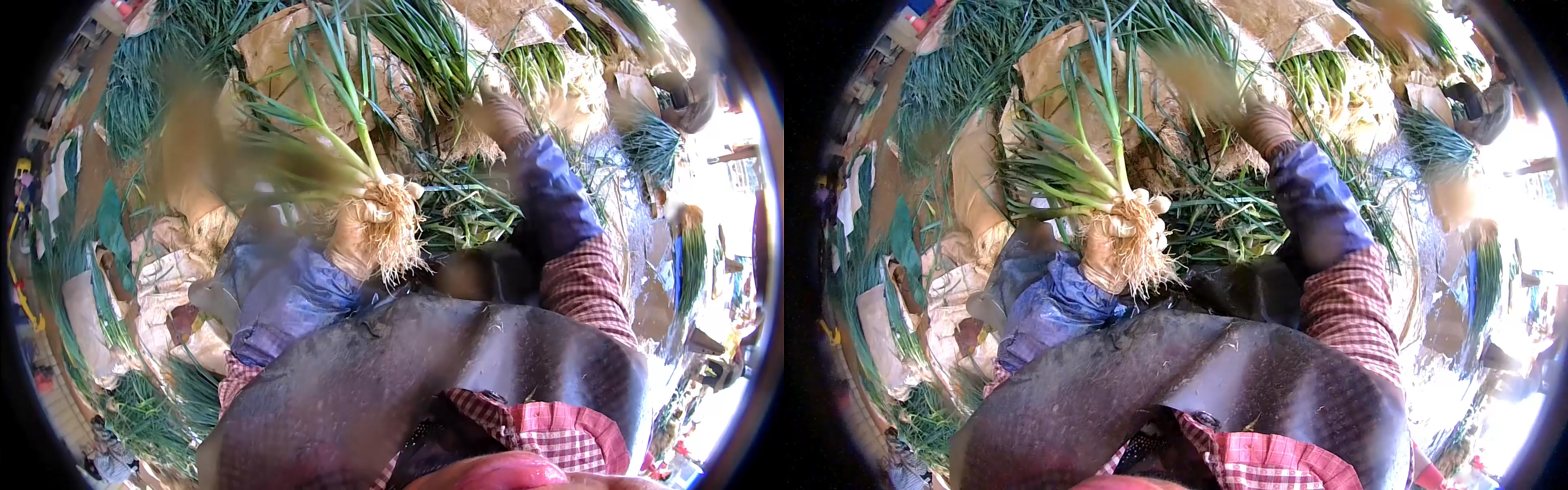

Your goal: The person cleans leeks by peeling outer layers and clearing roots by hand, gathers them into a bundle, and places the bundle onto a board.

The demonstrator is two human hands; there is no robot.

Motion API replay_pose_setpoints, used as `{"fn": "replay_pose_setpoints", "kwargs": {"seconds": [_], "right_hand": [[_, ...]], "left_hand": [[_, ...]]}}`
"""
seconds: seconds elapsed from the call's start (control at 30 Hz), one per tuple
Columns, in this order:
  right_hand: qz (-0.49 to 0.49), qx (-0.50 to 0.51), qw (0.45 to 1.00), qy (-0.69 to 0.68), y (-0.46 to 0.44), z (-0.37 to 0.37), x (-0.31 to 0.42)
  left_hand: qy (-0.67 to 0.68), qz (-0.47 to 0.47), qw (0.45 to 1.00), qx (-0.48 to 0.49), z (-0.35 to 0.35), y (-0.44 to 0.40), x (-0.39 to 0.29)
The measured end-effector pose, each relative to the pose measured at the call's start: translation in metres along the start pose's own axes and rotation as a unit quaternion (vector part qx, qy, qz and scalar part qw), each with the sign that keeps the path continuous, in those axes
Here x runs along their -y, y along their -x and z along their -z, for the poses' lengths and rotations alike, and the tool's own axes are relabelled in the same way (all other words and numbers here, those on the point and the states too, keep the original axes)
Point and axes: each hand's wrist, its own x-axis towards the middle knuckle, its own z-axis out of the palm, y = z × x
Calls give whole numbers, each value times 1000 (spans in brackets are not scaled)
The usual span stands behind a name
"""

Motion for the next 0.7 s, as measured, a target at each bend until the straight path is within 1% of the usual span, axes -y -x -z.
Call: {"fn": "replay_pose_setpoints", "kwargs": {"seconds": [0.07, 0.1, 0.13, 0.2, 0.23, 0.27, 0.3, 0.37, 0.4, 0.43, 0.5, 0.53, 0.57, 0.6, 0.63, 0.67, 0.7], "right_hand": [[-5, 188, 980, 65, -14, -27, -26], [-61, 161, 982, 82, -13, -12, -11], [-59, 163, 981, 82, -10, 6, 3], [-57, 127, 987, 83, 2, 38, 21], [-51, 127, 989, 54, 8, 45, 27], [-54, 127, 989, 53, 12, 39, 23], [47, 112, 988, 95, 17, 37, 26], [126, 80, 982, 118, 30, 36, 34], [164, 61, 976, 130, 37, 40, 41], [186, -16, 982, 40, 39, 36, 41], [44, 11, 999, -22, 35, 48, 44], [-48, 99, 994, -8, 28, 50, 42], [-135, 189, 972, 21, 22, 53, 39], [-147, 261, 953, 34, 13, 39, 28], [-146, 256, 955, 34, 11, 22, 14], [-78, 109, 984, 118, 9, 3, -1], [-39, 35, 986, 157, 6, 4, 1]], "left_hand": [[113, 6, 993, 36, 0, -3, 1], [113, 4, 993, 35, -1, -4, 0], [103, -1, 994, 38, -3, -4, 0], [96, -4, 994, 53, -1, -6, 1], [96, -4, 994, 57, -1, -7, 2], [94, -4, 994, 62, -3, -8, 2], [92, -3, 994, 62, -6, -8, 1], [73, -20, 997, 13, -11, -8, 1], [76, -17, 996, 34, -8, -11, 0], [92, -13, 995, 34, -8, -11, 0], [109, -11, 993, 35, -6, -12, 2], [89, -5, 995, 43, -2, -12, 2], [68, 0, 996, 52, 0, -13, 2], [66, 0, 996, 56, -1, -11, 3], [64, -6, 997, 41, -3, -9, 3], [63, -14, 998, 27, -5, -9, 2], [62, -17, 998, 30, -6, -10, -1]]}}
